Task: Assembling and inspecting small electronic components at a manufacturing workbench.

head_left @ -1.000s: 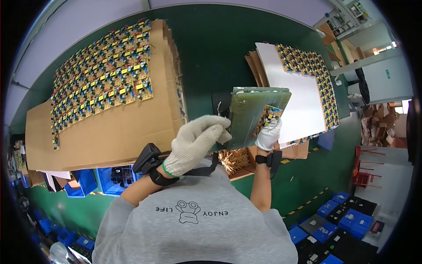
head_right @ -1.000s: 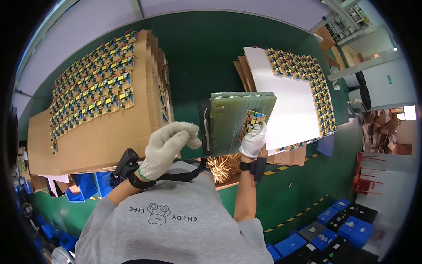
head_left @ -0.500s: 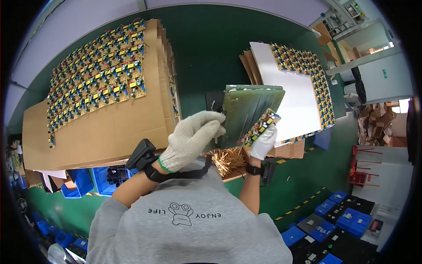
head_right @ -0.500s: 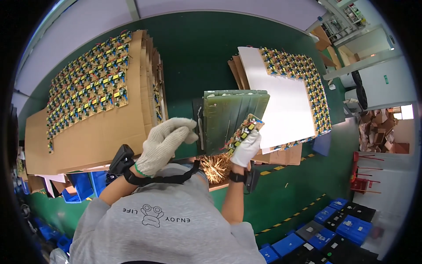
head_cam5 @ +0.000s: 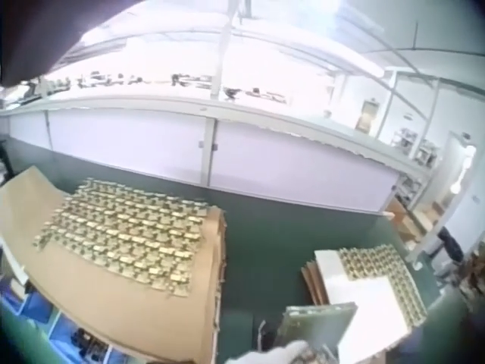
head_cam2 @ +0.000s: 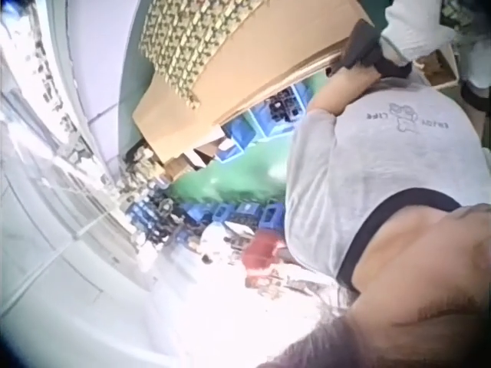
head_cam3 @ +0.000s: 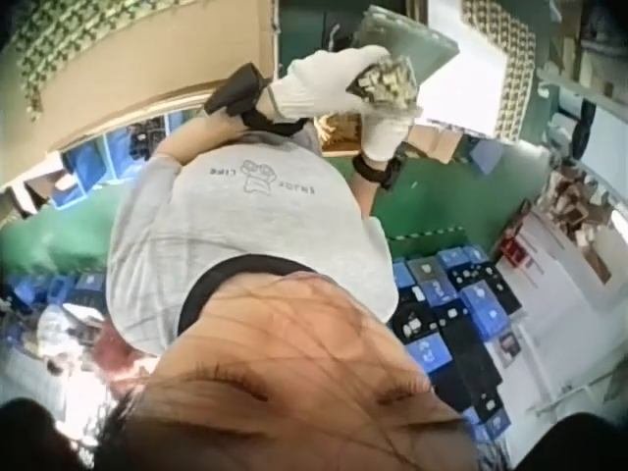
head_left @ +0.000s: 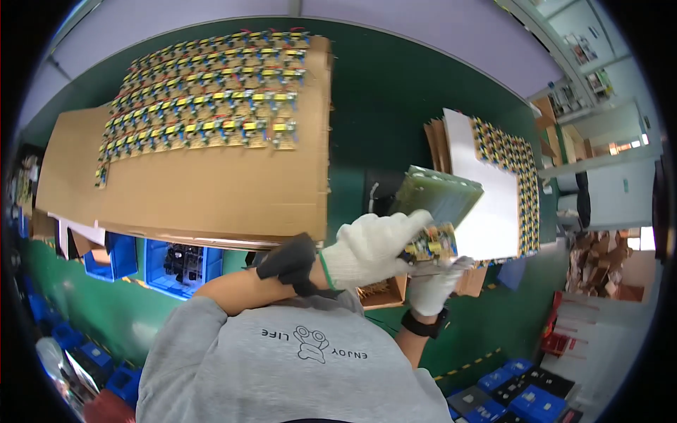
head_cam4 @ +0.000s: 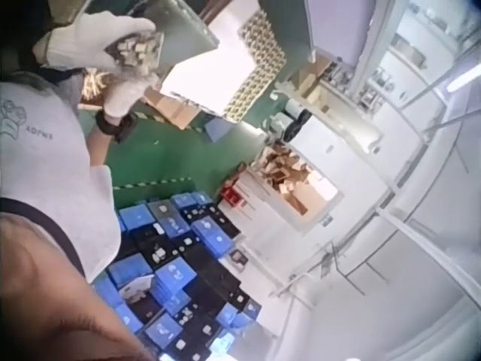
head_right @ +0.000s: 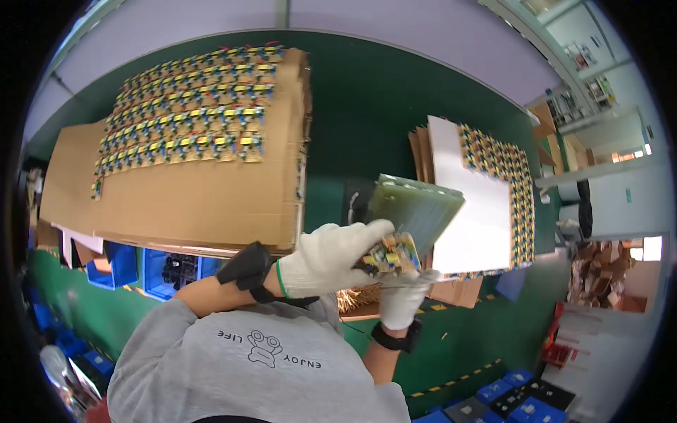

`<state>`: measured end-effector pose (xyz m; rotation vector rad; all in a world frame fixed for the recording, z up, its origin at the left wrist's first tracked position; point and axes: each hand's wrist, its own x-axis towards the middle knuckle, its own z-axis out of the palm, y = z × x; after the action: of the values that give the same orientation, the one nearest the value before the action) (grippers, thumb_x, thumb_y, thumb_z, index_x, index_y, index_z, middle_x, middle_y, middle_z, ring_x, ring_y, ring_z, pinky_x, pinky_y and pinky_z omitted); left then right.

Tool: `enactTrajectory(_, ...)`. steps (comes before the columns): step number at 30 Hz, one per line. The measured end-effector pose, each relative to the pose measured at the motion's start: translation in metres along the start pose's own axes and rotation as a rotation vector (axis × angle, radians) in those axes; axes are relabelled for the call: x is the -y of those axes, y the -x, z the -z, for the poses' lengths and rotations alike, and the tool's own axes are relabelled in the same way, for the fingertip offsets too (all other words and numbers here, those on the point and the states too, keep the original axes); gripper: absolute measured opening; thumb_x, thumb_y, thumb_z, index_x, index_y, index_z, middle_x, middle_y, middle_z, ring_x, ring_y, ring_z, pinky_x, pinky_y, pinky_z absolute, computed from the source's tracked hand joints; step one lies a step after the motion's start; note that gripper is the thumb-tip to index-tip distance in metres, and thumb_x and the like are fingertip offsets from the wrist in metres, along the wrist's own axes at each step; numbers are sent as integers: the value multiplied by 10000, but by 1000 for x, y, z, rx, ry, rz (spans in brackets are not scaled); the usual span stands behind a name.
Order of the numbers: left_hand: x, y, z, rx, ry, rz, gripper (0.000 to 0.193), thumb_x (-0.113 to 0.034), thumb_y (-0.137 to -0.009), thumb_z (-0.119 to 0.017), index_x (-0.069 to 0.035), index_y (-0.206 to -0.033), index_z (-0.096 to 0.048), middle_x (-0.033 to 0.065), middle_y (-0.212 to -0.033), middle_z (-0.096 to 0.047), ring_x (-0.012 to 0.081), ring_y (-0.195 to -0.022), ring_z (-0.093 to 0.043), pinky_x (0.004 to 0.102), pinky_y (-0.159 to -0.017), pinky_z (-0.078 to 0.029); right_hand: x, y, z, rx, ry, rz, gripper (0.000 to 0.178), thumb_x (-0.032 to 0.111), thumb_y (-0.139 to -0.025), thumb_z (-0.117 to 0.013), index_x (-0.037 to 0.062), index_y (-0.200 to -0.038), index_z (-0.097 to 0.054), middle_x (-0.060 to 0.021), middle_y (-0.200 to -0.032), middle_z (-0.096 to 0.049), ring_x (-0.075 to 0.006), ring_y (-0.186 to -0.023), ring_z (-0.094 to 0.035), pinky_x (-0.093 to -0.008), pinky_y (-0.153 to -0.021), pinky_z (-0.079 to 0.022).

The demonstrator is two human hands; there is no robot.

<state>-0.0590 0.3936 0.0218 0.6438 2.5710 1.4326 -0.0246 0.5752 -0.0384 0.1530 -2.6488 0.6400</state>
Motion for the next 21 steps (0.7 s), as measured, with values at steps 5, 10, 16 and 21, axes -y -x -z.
enactTrajectory(5, 4, 31, 21, -264, -611, -172, 289, -160, -805, -610, -47, -1057, -524, 41, -669, -545, 194, -596, -626, 322, -467, -476, 50, -44, 25, 284, -941, -527, 375, 296, -1011, -424, -16, -973, -629, -55, -820, -622, -124, -717, -568, -251, -657, -471)
enactTrajectory(10, 25, 68, 55, -558, -882, -161, 404, -193, -774, -615, -68, -1155, -565, 6, -717, -488, 168, -619, -538, 282, -559, -440, 118, -57, 7, 306, -514, -354, 287, 211, -994, -504, -32, -1059, -643, -45, -886, -628, -102, -759, -546, -267, -706, -457)
enactTrajectory(16, 45, 136, 119, -699, -928, -102, 342, -199, -738, -615, -84, -1060, -600, 0, -734, -488, 146, -660, -548, 260, -593, -432, 180, -29, -63, 211, -859, -396, 354, 286, -1010, -467, -27, -1035, -631, -22, -786, -578, -85, -671, -543, -254, -608, -456)
enactTrajectory(21, 87, 211, 169, -738, -917, 3, 353, -208, -679, -636, -158, -1029, -625, -29, -765, -548, 112, -686, -585, 270, -599, -443, 273, -14, -101, 513, -964, -469, 346, 303, -1000, -462, 45, -823, -608, -11, -716, -574, -78, -635, -532, -251, -565, -421)
